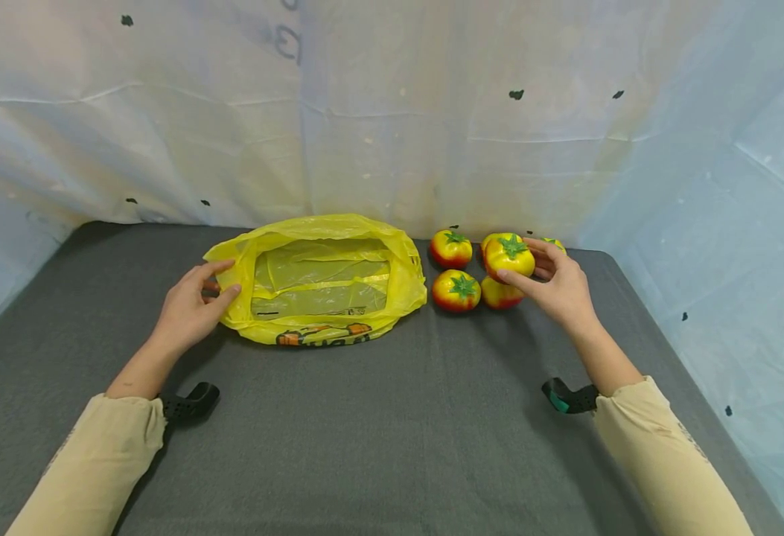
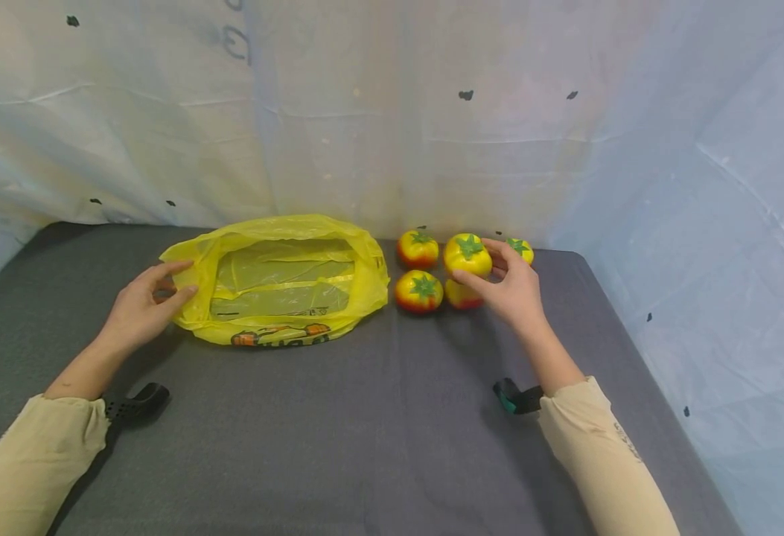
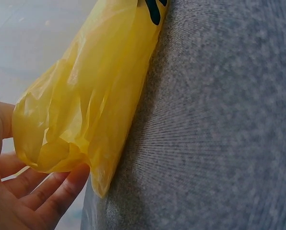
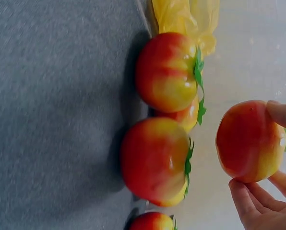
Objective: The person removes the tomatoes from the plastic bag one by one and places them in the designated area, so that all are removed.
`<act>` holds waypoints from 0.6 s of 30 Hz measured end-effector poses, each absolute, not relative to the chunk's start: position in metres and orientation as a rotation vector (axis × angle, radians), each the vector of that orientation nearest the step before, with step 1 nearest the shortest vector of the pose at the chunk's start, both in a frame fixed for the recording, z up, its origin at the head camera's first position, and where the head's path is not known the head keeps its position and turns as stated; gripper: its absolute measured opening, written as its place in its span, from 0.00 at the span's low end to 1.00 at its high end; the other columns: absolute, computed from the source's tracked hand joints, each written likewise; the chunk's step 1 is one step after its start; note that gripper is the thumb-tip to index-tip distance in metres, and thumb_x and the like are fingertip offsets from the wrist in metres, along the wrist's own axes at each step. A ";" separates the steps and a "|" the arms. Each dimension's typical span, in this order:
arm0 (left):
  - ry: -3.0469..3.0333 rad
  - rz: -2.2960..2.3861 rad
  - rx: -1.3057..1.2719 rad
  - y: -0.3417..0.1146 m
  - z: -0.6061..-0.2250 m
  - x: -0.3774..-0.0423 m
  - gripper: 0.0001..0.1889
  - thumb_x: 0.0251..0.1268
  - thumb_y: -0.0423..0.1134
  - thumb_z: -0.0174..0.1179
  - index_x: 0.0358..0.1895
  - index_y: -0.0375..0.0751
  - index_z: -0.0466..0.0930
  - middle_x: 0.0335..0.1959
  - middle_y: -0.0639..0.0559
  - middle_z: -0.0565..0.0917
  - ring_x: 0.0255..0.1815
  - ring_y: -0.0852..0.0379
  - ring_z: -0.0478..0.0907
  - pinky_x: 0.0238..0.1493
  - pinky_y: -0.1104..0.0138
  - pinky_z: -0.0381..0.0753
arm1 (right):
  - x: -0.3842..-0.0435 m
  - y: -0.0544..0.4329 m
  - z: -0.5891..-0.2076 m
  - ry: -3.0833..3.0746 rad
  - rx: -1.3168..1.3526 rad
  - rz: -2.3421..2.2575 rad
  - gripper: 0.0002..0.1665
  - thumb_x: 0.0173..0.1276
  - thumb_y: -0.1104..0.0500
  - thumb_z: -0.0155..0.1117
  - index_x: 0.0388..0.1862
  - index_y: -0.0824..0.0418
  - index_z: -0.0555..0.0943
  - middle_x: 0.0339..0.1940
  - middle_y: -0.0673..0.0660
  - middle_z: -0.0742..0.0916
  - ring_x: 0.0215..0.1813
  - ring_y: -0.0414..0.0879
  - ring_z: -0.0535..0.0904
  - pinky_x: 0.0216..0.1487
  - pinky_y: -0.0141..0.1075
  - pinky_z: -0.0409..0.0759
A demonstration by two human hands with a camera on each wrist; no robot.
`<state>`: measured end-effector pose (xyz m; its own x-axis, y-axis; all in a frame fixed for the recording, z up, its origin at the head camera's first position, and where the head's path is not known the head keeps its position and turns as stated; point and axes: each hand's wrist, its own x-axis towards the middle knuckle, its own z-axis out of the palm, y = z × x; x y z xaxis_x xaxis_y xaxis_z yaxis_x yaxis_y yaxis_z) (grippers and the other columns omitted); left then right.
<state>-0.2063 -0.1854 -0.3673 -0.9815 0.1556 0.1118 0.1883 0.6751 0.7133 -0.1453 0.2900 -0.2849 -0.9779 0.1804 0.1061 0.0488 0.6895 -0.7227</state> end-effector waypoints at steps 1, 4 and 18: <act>-2.836 -1.218 -0.292 -0.186 -0.367 -0.206 0.28 0.75 0.46 0.48 0.72 0.36 0.60 0.63 0.30 0.66 0.55 0.34 0.68 0.48 0.42 0.74 | -0.145 0.292 -0.285 -2.728 -0.193 1.154 0.47 0.59 0.42 0.70 0.72 0.57 0.64 0.68 0.64 0.73 0.66 0.59 0.72 0.65 0.51 0.71; -2.835 -1.225 -0.294 -0.186 -0.368 -0.207 0.28 0.75 0.46 0.48 0.72 0.37 0.60 0.63 0.30 0.66 0.55 0.34 0.68 0.48 0.42 0.74 | -0.142 0.297 -0.285 -2.727 -0.207 1.134 0.47 0.60 0.42 0.69 0.73 0.57 0.64 0.68 0.64 0.73 0.66 0.60 0.71 0.64 0.51 0.71; -2.819 -1.211 -0.299 -0.185 -0.368 -0.206 0.28 0.75 0.45 0.48 0.71 0.35 0.60 0.62 0.30 0.67 0.54 0.34 0.69 0.47 0.43 0.75 | -0.135 0.321 -0.285 -2.714 -0.292 1.102 0.48 0.62 0.41 0.66 0.74 0.60 0.61 0.69 0.66 0.71 0.67 0.60 0.70 0.64 0.53 0.71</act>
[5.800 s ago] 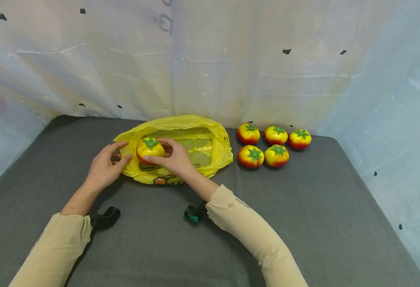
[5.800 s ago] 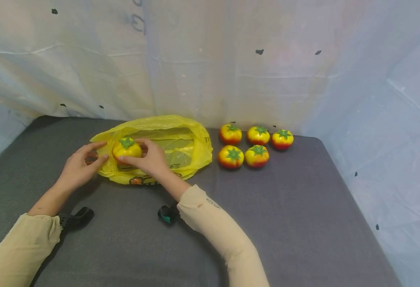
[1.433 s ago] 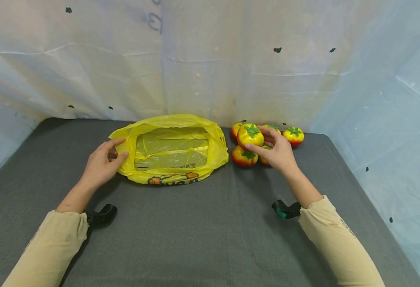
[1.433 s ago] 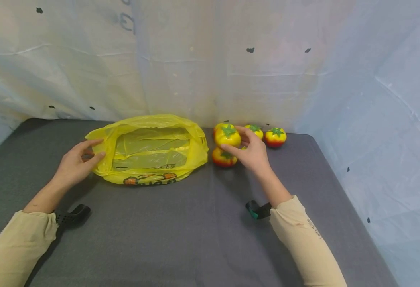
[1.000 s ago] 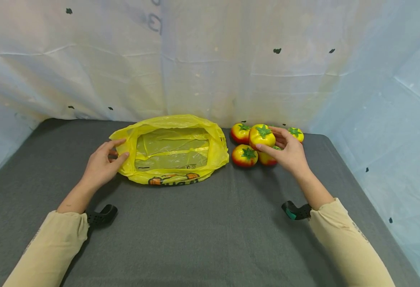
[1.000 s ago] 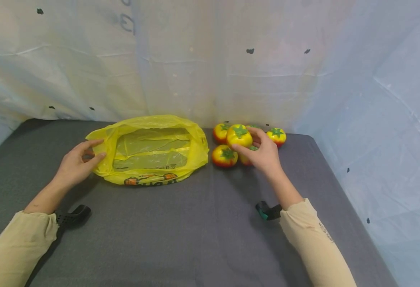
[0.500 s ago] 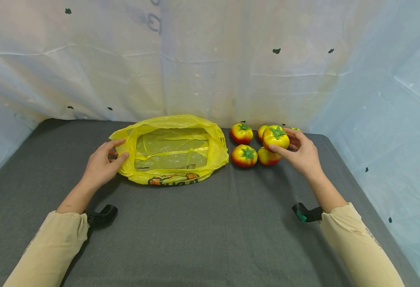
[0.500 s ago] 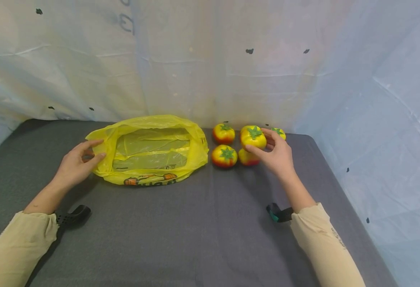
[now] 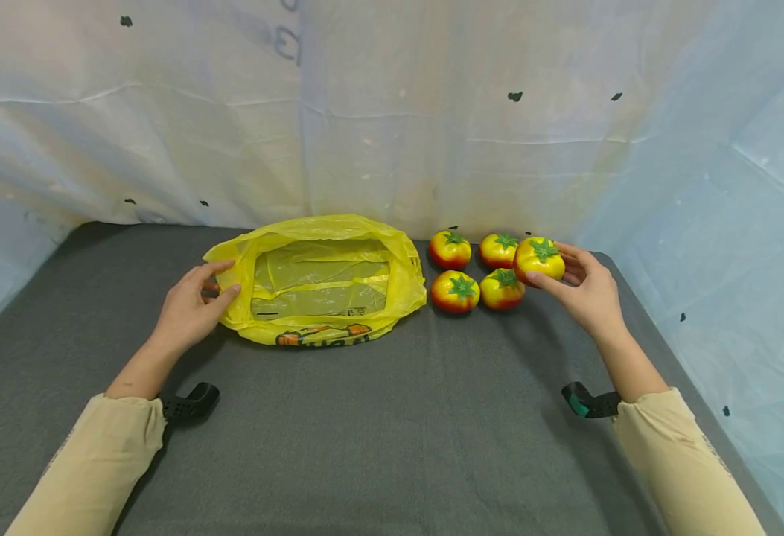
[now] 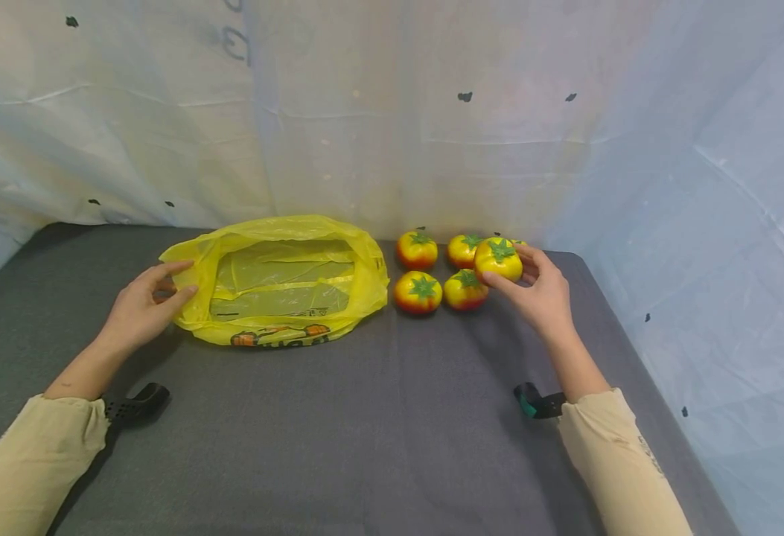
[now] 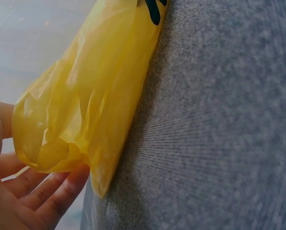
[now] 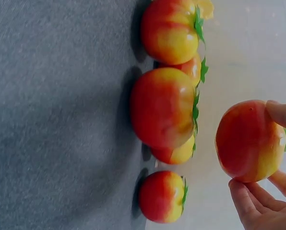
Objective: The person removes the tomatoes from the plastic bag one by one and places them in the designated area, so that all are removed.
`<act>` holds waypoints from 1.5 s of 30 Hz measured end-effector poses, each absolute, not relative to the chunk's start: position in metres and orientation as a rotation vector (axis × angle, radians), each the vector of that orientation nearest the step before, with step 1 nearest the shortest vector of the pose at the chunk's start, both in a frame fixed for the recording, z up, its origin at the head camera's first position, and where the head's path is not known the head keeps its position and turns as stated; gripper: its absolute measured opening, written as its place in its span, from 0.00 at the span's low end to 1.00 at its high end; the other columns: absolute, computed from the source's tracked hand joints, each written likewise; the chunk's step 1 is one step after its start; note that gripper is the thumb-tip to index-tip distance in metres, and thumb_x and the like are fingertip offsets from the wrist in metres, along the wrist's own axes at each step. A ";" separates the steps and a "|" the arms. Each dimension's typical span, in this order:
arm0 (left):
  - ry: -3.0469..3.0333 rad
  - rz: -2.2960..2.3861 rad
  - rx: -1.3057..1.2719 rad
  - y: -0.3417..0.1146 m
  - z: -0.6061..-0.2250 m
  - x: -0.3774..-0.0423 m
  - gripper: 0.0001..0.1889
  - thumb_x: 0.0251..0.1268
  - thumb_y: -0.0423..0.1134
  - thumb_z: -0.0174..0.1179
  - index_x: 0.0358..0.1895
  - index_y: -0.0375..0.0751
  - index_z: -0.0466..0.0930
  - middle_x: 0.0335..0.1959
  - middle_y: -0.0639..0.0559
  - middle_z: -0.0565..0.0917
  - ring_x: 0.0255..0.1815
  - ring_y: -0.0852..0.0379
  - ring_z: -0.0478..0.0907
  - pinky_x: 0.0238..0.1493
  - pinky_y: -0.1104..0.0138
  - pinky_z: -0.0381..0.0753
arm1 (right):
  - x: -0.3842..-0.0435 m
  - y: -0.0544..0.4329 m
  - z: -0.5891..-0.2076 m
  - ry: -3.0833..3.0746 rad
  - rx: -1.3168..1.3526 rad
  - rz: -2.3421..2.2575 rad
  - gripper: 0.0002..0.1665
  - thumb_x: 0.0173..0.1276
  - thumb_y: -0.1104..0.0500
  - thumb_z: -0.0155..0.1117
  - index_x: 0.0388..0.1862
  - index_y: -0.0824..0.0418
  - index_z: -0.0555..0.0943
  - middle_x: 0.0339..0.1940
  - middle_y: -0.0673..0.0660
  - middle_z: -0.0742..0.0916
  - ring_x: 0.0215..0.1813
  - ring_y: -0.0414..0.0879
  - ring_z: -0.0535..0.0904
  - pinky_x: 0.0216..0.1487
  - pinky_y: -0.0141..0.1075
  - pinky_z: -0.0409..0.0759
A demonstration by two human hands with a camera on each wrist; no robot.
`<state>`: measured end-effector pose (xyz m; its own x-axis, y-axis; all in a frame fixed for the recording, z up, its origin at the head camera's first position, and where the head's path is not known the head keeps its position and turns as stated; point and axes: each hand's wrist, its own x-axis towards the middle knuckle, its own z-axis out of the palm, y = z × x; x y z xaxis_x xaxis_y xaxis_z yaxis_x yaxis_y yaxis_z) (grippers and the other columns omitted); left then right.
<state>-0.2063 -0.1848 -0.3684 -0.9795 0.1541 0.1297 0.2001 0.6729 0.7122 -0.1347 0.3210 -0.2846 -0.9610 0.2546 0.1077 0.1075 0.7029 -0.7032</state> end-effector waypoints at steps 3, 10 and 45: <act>-2.814 -1.209 -0.302 -0.185 -0.369 -0.206 0.27 0.75 0.45 0.48 0.71 0.35 0.61 0.61 0.30 0.67 0.53 0.34 0.69 0.46 0.43 0.75 | -0.134 0.325 -0.287 -2.712 -0.300 1.098 0.47 0.63 0.42 0.66 0.74 0.61 0.61 0.69 0.67 0.70 0.67 0.62 0.69 0.64 0.54 0.70; -2.816 -1.219 -0.307 -0.186 -0.369 -0.206 0.28 0.75 0.46 0.48 0.71 0.35 0.60 0.62 0.30 0.67 0.53 0.34 0.69 0.46 0.43 0.75 | -0.133 0.334 -0.290 -2.730 -0.356 1.060 0.48 0.62 0.39 0.65 0.73 0.60 0.62 0.68 0.66 0.71 0.66 0.60 0.72 0.60 0.47 0.76; -2.814 -1.189 -0.319 -0.187 -0.372 -0.207 0.27 0.75 0.45 0.48 0.71 0.34 0.61 0.60 0.30 0.68 0.52 0.35 0.70 0.46 0.43 0.74 | -0.129 0.364 -0.331 -2.827 -0.538 1.018 0.50 0.65 0.38 0.62 0.74 0.66 0.58 0.69 0.73 0.69 0.67 0.65 0.68 0.61 0.55 0.72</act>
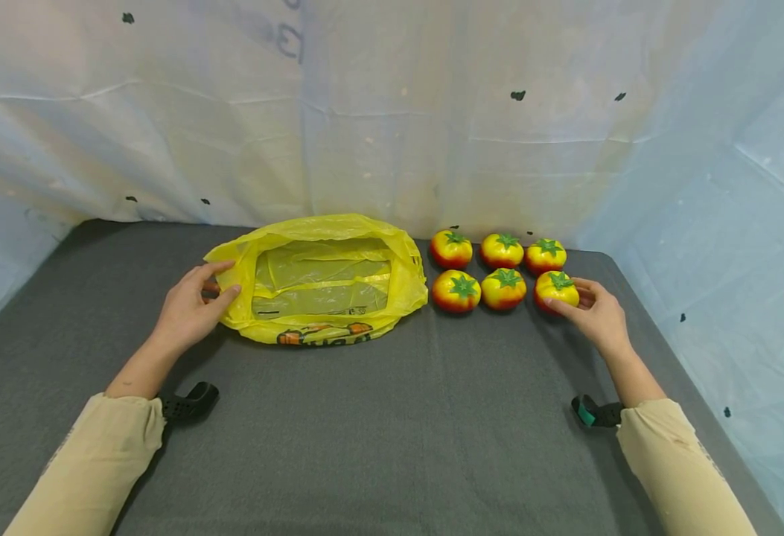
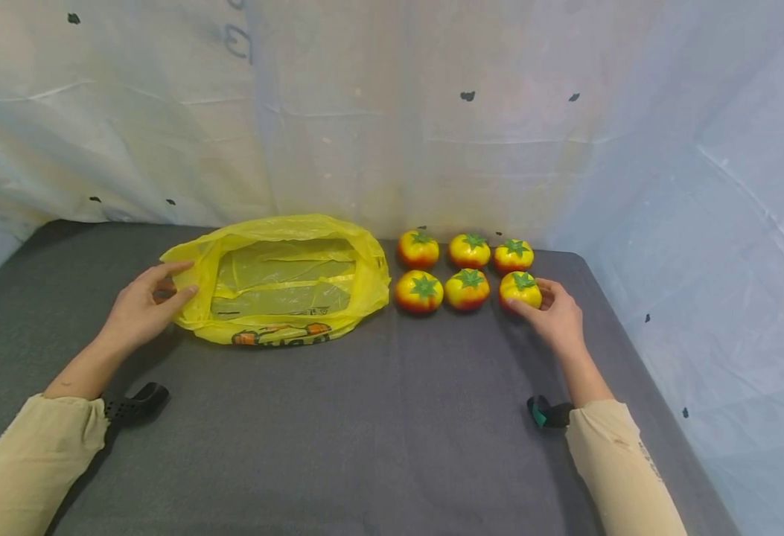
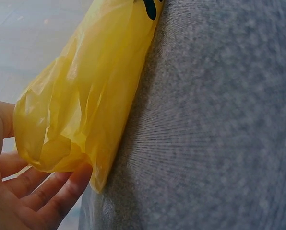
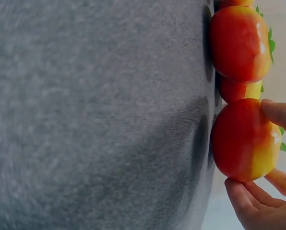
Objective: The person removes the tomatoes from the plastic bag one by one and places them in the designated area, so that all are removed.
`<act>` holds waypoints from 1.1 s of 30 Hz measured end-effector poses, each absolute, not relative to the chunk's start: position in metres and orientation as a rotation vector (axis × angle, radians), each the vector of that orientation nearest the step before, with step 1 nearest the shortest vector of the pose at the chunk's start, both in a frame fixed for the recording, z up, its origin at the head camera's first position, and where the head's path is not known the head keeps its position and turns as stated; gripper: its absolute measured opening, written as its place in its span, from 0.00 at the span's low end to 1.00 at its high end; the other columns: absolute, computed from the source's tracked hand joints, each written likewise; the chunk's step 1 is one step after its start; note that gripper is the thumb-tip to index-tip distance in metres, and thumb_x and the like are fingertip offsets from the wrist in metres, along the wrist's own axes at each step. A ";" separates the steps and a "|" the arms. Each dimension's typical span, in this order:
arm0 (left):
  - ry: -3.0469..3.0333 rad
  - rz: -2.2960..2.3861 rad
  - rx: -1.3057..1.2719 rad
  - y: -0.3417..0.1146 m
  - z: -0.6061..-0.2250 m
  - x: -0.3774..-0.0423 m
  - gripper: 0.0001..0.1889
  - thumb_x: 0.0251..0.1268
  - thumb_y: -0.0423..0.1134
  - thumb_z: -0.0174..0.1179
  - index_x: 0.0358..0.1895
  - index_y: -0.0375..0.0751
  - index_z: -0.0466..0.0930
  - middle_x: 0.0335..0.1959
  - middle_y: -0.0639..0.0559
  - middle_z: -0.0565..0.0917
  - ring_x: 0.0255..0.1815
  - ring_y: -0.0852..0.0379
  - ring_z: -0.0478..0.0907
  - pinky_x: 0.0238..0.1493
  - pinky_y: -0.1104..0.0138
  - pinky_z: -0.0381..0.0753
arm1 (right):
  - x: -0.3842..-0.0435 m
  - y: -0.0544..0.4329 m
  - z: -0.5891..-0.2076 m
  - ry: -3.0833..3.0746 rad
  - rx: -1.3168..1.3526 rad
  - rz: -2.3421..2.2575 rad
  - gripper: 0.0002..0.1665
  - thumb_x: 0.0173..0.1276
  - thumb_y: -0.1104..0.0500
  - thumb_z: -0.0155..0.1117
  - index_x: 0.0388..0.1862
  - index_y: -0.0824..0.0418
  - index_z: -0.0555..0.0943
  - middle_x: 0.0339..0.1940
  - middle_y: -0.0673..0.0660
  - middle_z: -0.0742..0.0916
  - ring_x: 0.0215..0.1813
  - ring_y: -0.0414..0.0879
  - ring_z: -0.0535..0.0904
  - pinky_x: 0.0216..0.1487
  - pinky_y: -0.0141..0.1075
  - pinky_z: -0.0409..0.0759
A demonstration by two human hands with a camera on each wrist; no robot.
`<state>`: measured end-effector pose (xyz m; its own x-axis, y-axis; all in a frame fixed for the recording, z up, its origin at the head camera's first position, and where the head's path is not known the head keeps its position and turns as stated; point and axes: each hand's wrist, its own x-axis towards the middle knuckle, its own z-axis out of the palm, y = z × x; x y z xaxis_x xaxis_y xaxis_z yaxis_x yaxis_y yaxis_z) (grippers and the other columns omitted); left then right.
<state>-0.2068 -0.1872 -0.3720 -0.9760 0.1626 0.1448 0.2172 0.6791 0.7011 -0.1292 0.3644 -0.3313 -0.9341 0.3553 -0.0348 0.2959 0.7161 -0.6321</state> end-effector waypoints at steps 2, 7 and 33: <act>-2.812 -1.192 -0.328 -0.188 -0.372 -0.207 0.27 0.75 0.45 0.48 0.71 0.34 0.61 0.60 0.29 0.68 0.52 0.35 0.70 0.46 0.43 0.74 | -0.129 0.364 -0.332 -2.835 -0.544 1.022 0.50 0.65 0.38 0.61 0.74 0.67 0.57 0.69 0.74 0.69 0.67 0.65 0.67 0.61 0.55 0.72; -2.816 -1.199 -0.335 -0.188 -0.372 -0.207 0.28 0.75 0.46 0.47 0.71 0.34 0.61 0.61 0.30 0.67 0.52 0.35 0.69 0.46 0.43 0.74 | -0.128 0.364 -0.335 -2.847 -0.528 1.012 0.49 0.66 0.40 0.60 0.73 0.69 0.57 0.68 0.75 0.69 0.67 0.66 0.67 0.62 0.55 0.72; -2.810 -1.228 -0.305 -0.190 -0.373 -0.207 0.29 0.75 0.47 0.47 0.71 0.34 0.60 0.64 0.28 0.65 0.58 0.31 0.67 0.51 0.40 0.73 | -0.128 0.363 -0.332 -2.873 -0.524 1.038 0.53 0.65 0.37 0.60 0.76 0.66 0.52 0.71 0.75 0.64 0.70 0.68 0.63 0.65 0.58 0.67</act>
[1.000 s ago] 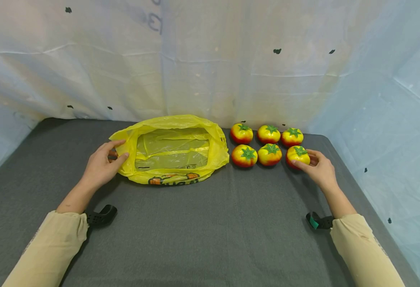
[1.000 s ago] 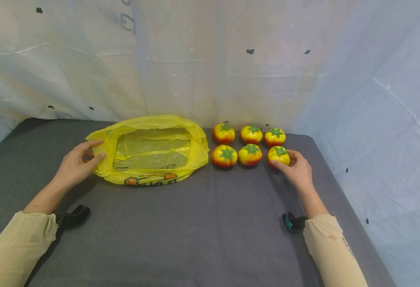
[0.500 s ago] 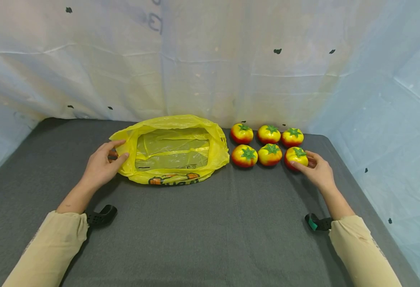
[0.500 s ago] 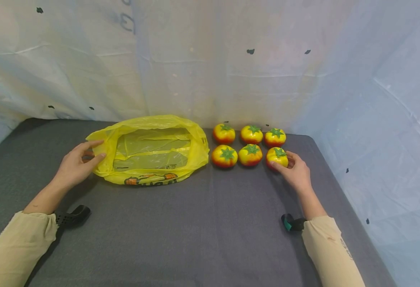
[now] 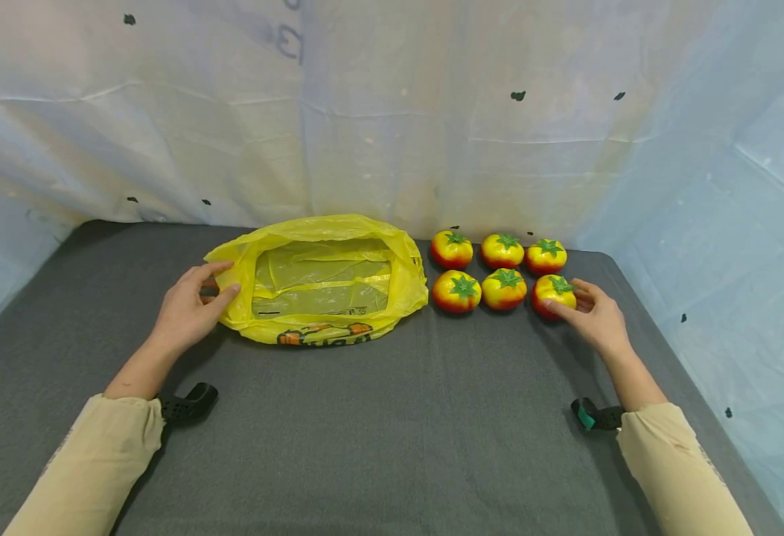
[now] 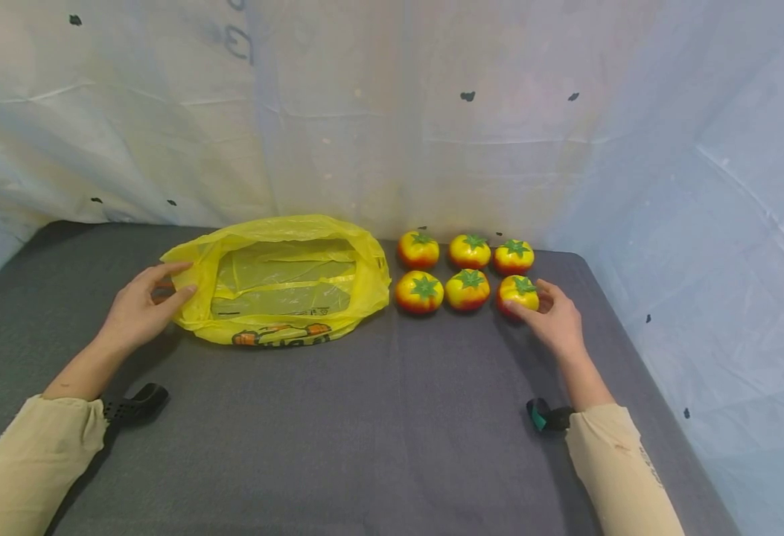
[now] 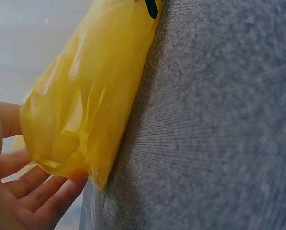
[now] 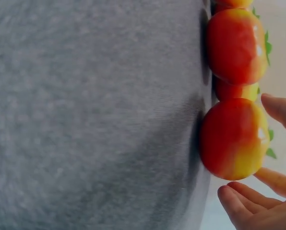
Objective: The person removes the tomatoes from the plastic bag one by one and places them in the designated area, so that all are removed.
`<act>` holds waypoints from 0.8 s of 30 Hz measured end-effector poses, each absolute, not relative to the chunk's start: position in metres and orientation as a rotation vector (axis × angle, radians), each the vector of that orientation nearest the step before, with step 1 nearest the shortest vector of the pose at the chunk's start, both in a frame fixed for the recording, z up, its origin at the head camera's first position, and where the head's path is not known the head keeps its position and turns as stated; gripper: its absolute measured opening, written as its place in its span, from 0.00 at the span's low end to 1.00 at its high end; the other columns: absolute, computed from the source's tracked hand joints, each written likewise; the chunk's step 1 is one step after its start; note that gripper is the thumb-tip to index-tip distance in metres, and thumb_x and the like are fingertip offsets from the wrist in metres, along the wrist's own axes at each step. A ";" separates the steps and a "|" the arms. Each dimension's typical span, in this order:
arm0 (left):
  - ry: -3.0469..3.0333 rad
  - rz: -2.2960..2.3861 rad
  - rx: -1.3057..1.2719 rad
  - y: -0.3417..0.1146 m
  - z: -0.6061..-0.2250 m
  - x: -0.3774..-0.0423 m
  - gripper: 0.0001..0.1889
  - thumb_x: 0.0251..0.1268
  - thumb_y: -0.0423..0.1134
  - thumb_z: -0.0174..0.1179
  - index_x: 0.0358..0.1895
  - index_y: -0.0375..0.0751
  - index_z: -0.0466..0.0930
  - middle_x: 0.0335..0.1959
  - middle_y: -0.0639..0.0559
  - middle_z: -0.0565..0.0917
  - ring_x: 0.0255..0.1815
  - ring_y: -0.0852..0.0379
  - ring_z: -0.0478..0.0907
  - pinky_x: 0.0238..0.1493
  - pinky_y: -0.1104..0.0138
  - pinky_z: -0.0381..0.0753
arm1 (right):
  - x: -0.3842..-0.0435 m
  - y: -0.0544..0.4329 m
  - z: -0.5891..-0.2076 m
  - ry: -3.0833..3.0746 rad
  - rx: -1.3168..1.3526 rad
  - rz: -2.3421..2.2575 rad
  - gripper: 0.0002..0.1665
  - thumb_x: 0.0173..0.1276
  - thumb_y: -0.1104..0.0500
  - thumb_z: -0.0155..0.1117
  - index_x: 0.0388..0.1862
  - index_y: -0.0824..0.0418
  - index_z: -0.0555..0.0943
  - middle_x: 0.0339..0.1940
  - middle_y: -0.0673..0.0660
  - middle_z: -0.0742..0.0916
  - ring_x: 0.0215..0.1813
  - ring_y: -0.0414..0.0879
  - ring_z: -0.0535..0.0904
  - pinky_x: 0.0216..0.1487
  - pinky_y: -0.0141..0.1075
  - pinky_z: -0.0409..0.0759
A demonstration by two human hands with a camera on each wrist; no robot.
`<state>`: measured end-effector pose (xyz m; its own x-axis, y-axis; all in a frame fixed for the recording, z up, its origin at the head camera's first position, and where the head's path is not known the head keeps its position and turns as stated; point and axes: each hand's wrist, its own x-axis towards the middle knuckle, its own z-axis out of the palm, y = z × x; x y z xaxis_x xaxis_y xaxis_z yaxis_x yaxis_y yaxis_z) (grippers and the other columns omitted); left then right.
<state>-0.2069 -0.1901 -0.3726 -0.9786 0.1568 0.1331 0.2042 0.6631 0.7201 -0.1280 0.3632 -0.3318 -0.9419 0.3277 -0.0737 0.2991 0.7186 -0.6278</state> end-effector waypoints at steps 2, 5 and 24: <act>-2.810 -1.234 -0.302 -0.191 -0.373 -0.207 0.29 0.75 0.47 0.48 0.71 0.34 0.60 0.64 0.28 0.64 0.58 0.31 0.67 0.52 0.40 0.73 | -0.128 0.364 -0.329 -2.851 -0.529 1.064 0.53 0.65 0.37 0.60 0.77 0.65 0.51 0.72 0.75 0.63 0.71 0.68 0.62 0.66 0.59 0.66; -2.808 -1.246 -0.294 -0.191 -0.372 -0.207 0.29 0.75 0.47 0.48 0.71 0.35 0.60 0.65 0.28 0.64 0.59 0.31 0.66 0.52 0.40 0.73 | -0.127 0.365 -0.325 -2.825 -0.528 1.096 0.54 0.65 0.37 0.60 0.77 0.64 0.50 0.73 0.74 0.62 0.71 0.68 0.61 0.66 0.59 0.65; -2.628 -1.205 -0.200 -0.192 -0.370 -0.201 0.22 0.74 0.45 0.50 0.63 0.36 0.74 0.63 0.32 0.67 0.56 0.33 0.70 0.50 0.41 0.74 | -0.125 0.338 -0.314 -2.605 -0.459 1.081 0.44 0.66 0.38 0.60 0.72 0.62 0.64 0.70 0.65 0.70 0.68 0.62 0.69 0.64 0.56 0.69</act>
